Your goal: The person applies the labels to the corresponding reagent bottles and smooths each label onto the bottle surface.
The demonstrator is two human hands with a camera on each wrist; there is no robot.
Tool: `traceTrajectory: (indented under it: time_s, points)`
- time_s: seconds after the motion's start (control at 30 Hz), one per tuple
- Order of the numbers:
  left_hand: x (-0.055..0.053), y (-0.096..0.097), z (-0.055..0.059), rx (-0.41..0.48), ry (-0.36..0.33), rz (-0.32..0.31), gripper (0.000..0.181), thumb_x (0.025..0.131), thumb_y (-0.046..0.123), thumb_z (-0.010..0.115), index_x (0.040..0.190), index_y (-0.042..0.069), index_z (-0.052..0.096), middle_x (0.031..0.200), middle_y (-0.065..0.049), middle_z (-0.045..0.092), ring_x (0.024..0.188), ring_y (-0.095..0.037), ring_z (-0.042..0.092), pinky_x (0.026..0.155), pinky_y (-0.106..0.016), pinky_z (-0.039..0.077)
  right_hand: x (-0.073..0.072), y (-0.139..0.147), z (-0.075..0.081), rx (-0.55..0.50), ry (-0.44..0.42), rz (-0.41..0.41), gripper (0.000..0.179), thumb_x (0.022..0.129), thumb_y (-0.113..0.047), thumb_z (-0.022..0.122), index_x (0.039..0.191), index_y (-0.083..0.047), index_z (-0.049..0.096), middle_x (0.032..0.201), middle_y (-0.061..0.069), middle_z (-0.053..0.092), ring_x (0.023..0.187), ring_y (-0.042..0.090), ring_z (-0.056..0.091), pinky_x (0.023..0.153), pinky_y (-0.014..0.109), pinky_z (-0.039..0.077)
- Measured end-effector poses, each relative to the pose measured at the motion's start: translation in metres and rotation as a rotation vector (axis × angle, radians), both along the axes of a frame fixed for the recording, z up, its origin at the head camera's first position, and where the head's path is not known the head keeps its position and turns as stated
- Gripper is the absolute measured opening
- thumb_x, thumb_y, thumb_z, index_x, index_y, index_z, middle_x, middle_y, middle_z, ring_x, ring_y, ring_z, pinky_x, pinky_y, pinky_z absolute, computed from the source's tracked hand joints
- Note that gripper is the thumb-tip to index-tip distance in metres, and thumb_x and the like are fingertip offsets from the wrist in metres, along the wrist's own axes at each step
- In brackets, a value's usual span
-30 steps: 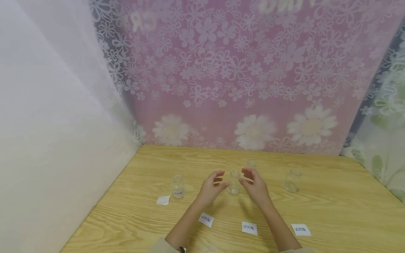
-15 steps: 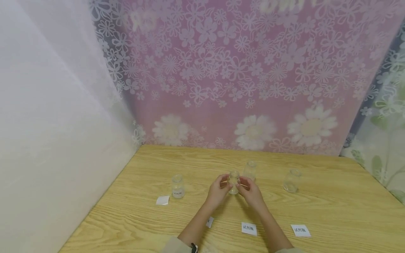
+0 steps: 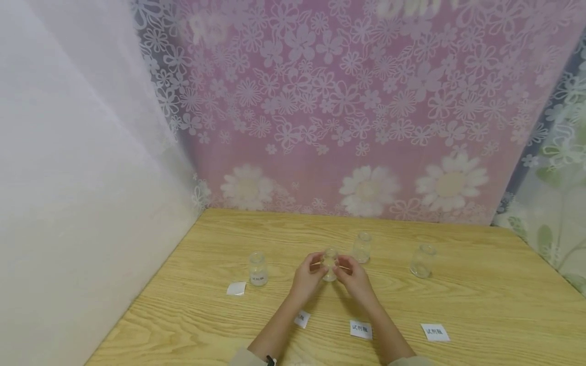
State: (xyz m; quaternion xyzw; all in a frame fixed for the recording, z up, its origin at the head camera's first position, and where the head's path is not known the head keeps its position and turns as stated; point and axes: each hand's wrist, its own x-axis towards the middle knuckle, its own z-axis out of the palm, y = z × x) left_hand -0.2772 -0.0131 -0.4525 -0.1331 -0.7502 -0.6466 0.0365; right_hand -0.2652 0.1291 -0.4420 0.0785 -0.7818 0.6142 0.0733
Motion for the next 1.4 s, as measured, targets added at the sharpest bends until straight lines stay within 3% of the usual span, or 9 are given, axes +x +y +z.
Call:
traceTrajectory:
  time_s: [0.17,0.43,0.87,1.4]
  points:
    - [0.003,-0.009,0.000,-0.005,0.021,0.014,0.040,0.089,0.011,0.060,0.127,0.004,0.048,0.124,-0.016,0.051,0.109,-0.032,0.052,0.087,-0.034,0.046,0.000,-0.007,-0.001,-0.015,0.002,0.028,0.040,0.091,-0.006,0.056,0.124,0.012,0.042,0.120,0.030,0.049,0.108,0.043,0.050,0.084,0.040,0.048]
    - [0.007,-0.023,0.001,-0.008,-0.003,0.021,0.041,0.090,0.013,0.059,0.128,0.003,0.047,0.126,-0.018,0.049,0.111,-0.034,0.050,0.086,-0.037,0.047,0.000,-0.021,-0.002,-0.022,-0.004,0.037,0.039,0.091,-0.006,0.057,0.123,0.012,0.043,0.118,0.028,0.050,0.108,0.042,0.050,0.084,0.039,0.048]
    - [0.014,-0.043,0.003,-0.035,0.039,0.072,0.040,0.090,0.012,0.059,0.126,0.001,0.048,0.123,-0.018,0.050,0.109,-0.034,0.050,0.089,-0.039,0.045,0.005,-0.043,0.001,-0.002,0.056,0.059,0.035,0.090,-0.005,0.057,0.119,0.011,0.047,0.115,0.029,0.053,0.103,0.041,0.054,0.080,0.039,0.050]
    - [0.021,-0.063,0.006,-0.037,0.059,0.059,0.040,0.091,0.007,0.057,0.127,-0.004,0.044,0.125,-0.024,0.047,0.110,-0.038,0.049,0.089,-0.040,0.044,0.009,-0.060,0.001,-0.009,0.052,0.102,0.035,0.091,-0.007,0.057,0.120,0.009,0.047,0.119,0.028,0.050,0.104,0.041,0.053,0.081,0.040,0.049]
